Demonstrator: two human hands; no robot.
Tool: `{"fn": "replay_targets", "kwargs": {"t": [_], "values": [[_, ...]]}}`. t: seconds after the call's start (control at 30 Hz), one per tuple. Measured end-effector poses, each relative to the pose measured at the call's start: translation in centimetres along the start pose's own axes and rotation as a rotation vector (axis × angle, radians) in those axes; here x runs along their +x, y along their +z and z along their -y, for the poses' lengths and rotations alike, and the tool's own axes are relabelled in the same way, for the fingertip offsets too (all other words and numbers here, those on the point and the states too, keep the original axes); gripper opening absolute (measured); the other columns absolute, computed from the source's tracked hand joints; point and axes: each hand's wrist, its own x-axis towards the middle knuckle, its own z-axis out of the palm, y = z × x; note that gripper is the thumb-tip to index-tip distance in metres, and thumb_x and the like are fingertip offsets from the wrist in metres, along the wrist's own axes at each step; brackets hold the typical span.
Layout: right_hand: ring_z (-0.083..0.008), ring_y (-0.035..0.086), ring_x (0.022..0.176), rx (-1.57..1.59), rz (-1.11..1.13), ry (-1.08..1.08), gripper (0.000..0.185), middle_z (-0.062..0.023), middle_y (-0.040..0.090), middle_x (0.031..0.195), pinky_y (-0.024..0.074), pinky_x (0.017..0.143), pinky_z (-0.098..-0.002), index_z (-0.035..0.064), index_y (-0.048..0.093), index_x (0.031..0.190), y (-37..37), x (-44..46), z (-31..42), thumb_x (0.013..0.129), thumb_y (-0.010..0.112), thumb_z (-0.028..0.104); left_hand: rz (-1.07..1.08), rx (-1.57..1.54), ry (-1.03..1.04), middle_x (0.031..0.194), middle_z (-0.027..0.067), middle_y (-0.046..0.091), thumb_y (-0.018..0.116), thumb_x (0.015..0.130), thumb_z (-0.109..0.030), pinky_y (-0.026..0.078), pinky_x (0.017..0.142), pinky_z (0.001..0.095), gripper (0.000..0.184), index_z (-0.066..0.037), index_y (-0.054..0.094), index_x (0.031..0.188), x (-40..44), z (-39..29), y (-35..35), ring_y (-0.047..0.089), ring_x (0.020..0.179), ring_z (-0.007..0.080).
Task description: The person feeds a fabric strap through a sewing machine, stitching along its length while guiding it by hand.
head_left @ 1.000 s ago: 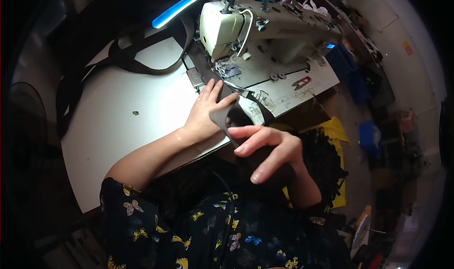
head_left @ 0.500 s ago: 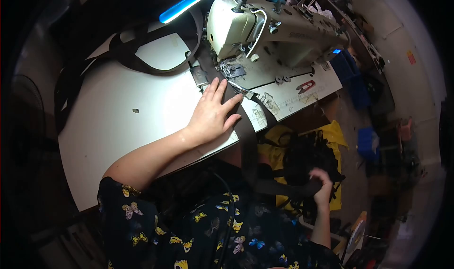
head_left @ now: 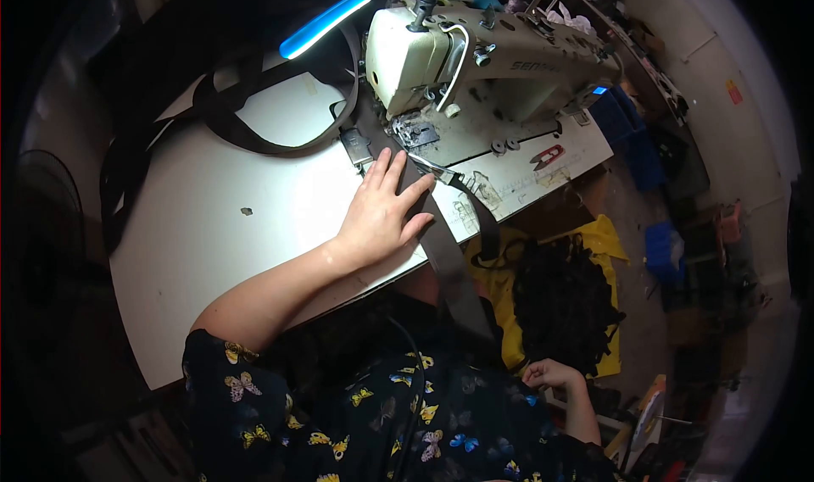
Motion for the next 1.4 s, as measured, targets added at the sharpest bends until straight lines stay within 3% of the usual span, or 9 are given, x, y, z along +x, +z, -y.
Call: {"fn": "replay_targets", "kwargs": {"t": [0.13, 0.57, 0.7, 0.8, 0.87, 1.07, 1.17, 1.27, 1.4], "values": [[-0.0138, 0.068, 0.089, -0.226, 0.096, -0.128, 0.019, -0.0048, 0.071, 0.092, 0.0524, 0.082, -0.0286, 0.003, 0.069, 0.102, -1.0, 3.0, -1.2, 0.085, 0.071, 0.012, 0.002, -0.009, 0.007, 0.144, 0.0324, 0.039, 0.069, 0.086, -0.039, 0.033, 0.111, 0.0534, 0.054, -0.018, 0.058, 0.134, 0.0, -0.1, 0.0, 0.033, 0.136, 0.0505], [-0.0313, 0.058, 0.118, -0.079, -1.101, -1.041, 0.077, -0.025, 0.058, 0.126, 0.0461, 0.099, -0.0346, -0.0013, 0.048, 0.135, -1.1, 14.0, 21.5, 0.072, 0.082, 0.026, 0.015, 0.025, 0.016, 0.145, 0.0308, 0.039, 0.069, 0.086, -0.044, 0.032, 0.112, 0.0529, 0.052, -0.017, 0.061, 0.13, -0.1, 0.0, 0.2, 0.033, 0.137, 0.0498], [-0.0218, 0.065, 0.079, -0.484, -0.489, -0.775, 0.028, -0.0094, 0.067, 0.081, 0.0508, 0.073, -0.0357, -0.001, 0.065, 0.093, -4.2, 12.8, 16.8, 0.083, 0.074, 0.023, 0.028, 0.019, 0.026, 0.146, 0.0307, 0.038, 0.068, 0.086, -0.045, 0.03, 0.113, 0.0533, 0.053, -0.018, 0.061, 0.131, -0.1, 0.0, 0.1, 0.032, 0.137, 0.0499], [-0.0287, 0.069, 0.081, -0.889, -0.711, -0.589, 0.044, -0.0153, 0.07, 0.081, 0.0521, 0.073, -0.0406, 0.004, 0.068, 0.089, -7.2, 5.4, 8.5, 0.087, 0.067, 0.047, 0.031, 0.019, 0.023, 0.146, 0.0307, 0.038, 0.068, 0.086, -0.045, 0.029, 0.113, 0.0536, 0.053, -0.018, 0.06, 0.131, -0.2, -0.1, 0.0, 0.032, 0.138, 0.0498], [-0.0327, 0.068, 0.097, -0.94, -0.732, 0.102, 0.05, -0.0159, 0.071, 0.097, 0.0538, 0.083, -0.0425, 0.0072, 0.071, 0.101, -11.6, -0.5, 1.1, 0.088, 0.061, 0.054, 0.032, 0.011, 0.021, 0.146, 0.0312, 0.037, 0.069, 0.086, -0.045, 0.029, 0.113, 0.0538, 0.053, -0.018, 0.06, 0.131, -0.1, -0.1, 0.0, 0.031, 0.138, 0.0502], [-0.0364, 0.066, 0.103, -0.179, -2.188, 0.92, 0.037, -0.0253, 0.067, 0.11, 0.0528, 0.087, -0.0467, -0.0022, 0.069, 0.106, -18.6, -15.5, -16.9, 0.084, 0.059, 0.026, 0.003, 0.036, 0.015, 0.145, 0.0325, 0.037, 0.068, 0.087, -0.044, 0.029, 0.113, 0.0539, 0.053, -0.017, 0.06, 0.131, 0.0, -0.4, 0.0, 0.031, 0.137, 0.0512], [-0.0364, 0.065, 0.105, -0.337, -1.635, 0.751, 0.048, -0.0229, 0.066, 0.115, 0.0529, 0.087, -0.0459, -0.0027, 0.066, 0.112, -16.1, -11.2, -29.2, 0.088, 0.058, 0.038, 0.004, 0.026, 0.0, 0.145, 0.0322, 0.037, 0.067, 0.087, -0.044, 0.029, 0.113, 0.0538, 0.051, -0.018, 0.061, 0.131, 0.0, -0.4, 0.1, 0.031, 0.137, 0.051], [-0.0365, 0.065, 0.107, -0.475, -1.091, 0.551, 0.06, -0.0205, 0.066, 0.12, 0.0529, 0.087, -0.045, -0.0033, 0.064, 0.118, -16.2, -0.6, -11.0, 0.091, 0.058, 0.05, -0.006, 0.032, 0.012, 0.145, 0.032, 0.038, 0.066, 0.088, -0.044, 0.031, 0.112, 0.0532, 0.05, -0.019, 0.061, 0.131, -0.1, -0.2, 0.2, 0.032, 0.137, 0.0509], [-0.0255, 0.032, 0.143, 0.033, -0.47, -0.536, 0.073, -0.016, 0.032, 0.156, 0.03, 0.115, -0.0348, 0.0023, 0.032, 0.151, -5.0, 12.0, 7.9, 0.098, 0.056, 0.046, 0.009, 0.05, 0.025, 0.144, 0.0318, 0.039, 0.065, 0.09, -0.039, 0.033, 0.11, 0.0527, 0.046, -0.02, 0.061, 0.132, -0.1, -0.2, -0.1, 0.034, 0.136, 0.0508]]}}
